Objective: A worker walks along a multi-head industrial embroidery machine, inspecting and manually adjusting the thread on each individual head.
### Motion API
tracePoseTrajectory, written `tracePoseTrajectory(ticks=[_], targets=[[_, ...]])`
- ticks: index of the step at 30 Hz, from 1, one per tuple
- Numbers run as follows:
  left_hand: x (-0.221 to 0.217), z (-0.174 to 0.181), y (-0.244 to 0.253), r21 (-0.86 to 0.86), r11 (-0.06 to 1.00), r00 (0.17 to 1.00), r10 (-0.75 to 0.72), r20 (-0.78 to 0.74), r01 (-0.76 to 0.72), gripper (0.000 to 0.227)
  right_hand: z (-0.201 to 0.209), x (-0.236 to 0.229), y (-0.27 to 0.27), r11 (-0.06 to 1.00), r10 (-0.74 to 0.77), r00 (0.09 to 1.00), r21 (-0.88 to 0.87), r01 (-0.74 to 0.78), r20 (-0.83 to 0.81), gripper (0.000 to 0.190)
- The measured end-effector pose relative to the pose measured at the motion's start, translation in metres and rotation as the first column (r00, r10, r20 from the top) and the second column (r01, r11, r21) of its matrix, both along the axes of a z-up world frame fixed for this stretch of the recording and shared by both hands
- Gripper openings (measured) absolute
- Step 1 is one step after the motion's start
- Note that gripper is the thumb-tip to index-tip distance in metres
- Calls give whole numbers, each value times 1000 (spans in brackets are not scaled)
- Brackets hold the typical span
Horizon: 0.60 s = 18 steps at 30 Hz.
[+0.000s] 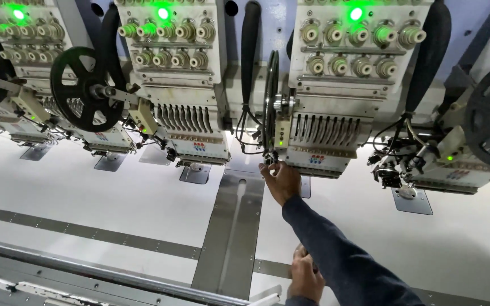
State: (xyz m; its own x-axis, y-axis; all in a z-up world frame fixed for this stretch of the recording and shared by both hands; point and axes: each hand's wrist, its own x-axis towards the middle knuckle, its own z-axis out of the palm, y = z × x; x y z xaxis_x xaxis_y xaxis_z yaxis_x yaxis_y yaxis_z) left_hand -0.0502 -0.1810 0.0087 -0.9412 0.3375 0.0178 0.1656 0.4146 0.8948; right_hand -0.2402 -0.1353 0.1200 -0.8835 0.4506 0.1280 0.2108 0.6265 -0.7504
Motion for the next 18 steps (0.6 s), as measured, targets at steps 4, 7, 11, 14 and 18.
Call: tracePoseTrajectory(ticks=[4,7,11,14,18], targets=[[0,9,-2,-31,998,992,-43,119,47,34,12,-1,-12,992,-63,994,-119,53,-85,53],[-1,18,-2,-55,996,985,-56,162,65,32,28,-10,-23,982,-95,989,-173,75,-109,53],[0,14,-2,-9,998,997,-56,45,56,34,24,-26,-15,973,-155,988,179,148,25,79],[0,18,-5,-9,996,995,-89,48,90,42,41,-22,-13,976,-161,983,160,145,91,73],[0,4,-2,11,996,996,-91,22,91,31,36,-28,-14,968,-203,977,165,189,72,70]])
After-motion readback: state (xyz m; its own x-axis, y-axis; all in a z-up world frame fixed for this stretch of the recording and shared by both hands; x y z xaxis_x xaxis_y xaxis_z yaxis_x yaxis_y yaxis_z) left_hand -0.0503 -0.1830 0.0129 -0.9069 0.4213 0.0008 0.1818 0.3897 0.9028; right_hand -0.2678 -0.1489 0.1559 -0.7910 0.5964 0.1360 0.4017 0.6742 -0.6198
